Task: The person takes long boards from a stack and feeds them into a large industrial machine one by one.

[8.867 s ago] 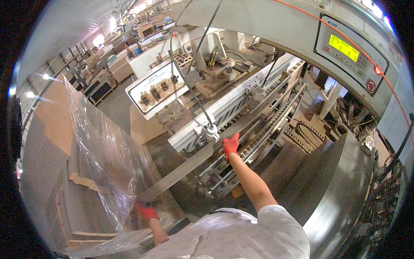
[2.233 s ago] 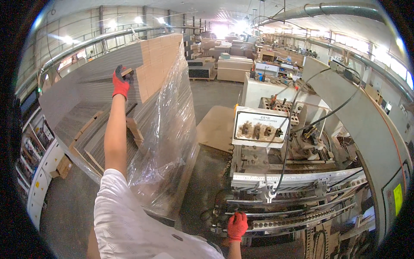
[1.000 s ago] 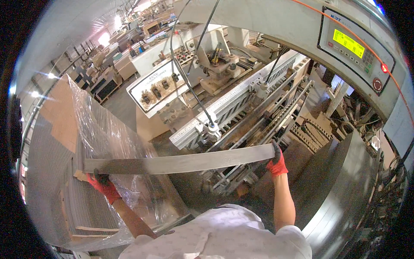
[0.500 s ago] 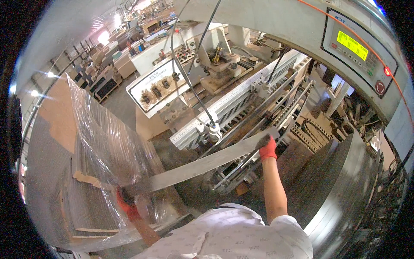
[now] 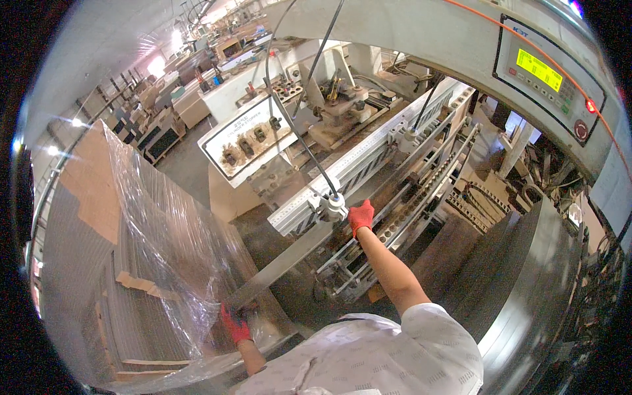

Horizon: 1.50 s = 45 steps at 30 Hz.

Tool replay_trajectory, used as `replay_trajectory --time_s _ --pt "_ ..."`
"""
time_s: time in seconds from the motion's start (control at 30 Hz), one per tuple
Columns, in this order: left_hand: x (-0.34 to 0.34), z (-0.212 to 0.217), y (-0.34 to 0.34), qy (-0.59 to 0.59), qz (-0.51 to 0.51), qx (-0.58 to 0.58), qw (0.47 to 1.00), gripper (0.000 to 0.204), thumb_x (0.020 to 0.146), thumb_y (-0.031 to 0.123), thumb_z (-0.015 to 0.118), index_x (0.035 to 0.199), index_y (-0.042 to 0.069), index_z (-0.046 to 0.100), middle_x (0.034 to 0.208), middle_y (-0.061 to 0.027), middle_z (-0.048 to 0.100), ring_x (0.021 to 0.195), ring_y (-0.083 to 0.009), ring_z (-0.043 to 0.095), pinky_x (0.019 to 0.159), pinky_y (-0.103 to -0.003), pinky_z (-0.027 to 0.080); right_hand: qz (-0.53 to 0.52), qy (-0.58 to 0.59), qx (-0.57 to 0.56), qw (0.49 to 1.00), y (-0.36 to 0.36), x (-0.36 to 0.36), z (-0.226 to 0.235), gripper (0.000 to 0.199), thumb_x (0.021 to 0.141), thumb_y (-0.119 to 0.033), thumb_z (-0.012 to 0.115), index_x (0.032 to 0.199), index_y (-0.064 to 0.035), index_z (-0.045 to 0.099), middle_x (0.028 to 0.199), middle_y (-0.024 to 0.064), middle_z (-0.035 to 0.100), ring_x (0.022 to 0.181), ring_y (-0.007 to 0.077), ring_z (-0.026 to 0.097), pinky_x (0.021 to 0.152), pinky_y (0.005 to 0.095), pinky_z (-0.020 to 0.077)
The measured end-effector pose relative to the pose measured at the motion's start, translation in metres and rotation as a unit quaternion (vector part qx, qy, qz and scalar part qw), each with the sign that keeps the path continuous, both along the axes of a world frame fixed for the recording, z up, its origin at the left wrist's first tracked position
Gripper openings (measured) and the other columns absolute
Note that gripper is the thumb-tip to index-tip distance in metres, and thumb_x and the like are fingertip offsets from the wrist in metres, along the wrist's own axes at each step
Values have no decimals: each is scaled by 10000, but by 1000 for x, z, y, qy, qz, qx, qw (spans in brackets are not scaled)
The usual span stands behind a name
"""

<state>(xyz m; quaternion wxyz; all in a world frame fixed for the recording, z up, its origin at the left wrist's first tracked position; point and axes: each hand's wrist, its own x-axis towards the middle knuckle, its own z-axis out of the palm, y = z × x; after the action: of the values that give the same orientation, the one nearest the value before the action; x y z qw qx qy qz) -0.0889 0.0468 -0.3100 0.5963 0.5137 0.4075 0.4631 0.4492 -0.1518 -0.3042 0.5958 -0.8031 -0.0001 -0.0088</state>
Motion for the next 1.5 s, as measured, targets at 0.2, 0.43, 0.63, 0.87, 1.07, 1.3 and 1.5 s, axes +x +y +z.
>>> replay_trajectory --time_s 0.2,0.43,0.63,0.87,1.07,1.3,1.5 --pt "16 -10 14 -67 21 -103 992 522 986 256 504 1491 167 408 1516 -62 398 1369 -302 407 1114 -454 366 36 -42 -117 992 -13 10 -6 311 748 -144 649 1007 21 602 1001 297 614 963 480 592 837 493 503" --pt "10 -11 12 -118 44 -135 983 555 1011 210 520 1531 123 347 1557 -102 348 1378 -288 408 1120 -423 362 62 -155 -206 964 -33 -3 6 294 776 -110 635 1038 -6 549 1030 280 574 949 479 587 803 526 502" --pt "-5 -52 33 105 25 33 994 611 1002 181 546 1553 97 292 1608 -119 276 1450 -278 313 1174 -421 269 77 -198 -182 960 -38 -4 -1 253 787 -89 593 1025 -16 546 992 258 582 951 462 574 810 507 492" --pt "-5 -48 28 117 12 51 992 623 1000 140 543 1559 87 272 1617 -128 256 1462 -279 293 1193 -408 222 100 -158 -221 957 -38 -1 -3 443 798 -131 627 1222 -29 546 1102 250 591 1007 440 599 842 491 510" --pt "6 -31 21 192 12 80 978 642 1000 143 539 1566 82 242 1619 -102 243 1443 -264 313 1173 -405 265 85 -178 -209 958 -39 1 -9 424 787 -145 631 1189 -39 550 1079 239 593 1014 441 591 851 486 507" --pt "13 -12 14 240 40 112 964 725 946 232 628 1557 108 259 1601 -148 264 1440 -347 303 1181 -451 249 117 -202 -135 963 -47 1 2 246 788 -116 605 1010 -11 622 948 230 627 946 411 608 819 456 495" --pt "43 47 -1 614 -34 312 724 870 755 436 789 1481 186 380 1538 -181 344 1407 -405 319 1135 -581 256 56 -256 -50 964 -83 -67 32 252 871 -76 610 1112 -36 670 993 164 657 960 328 648 833 377 517"
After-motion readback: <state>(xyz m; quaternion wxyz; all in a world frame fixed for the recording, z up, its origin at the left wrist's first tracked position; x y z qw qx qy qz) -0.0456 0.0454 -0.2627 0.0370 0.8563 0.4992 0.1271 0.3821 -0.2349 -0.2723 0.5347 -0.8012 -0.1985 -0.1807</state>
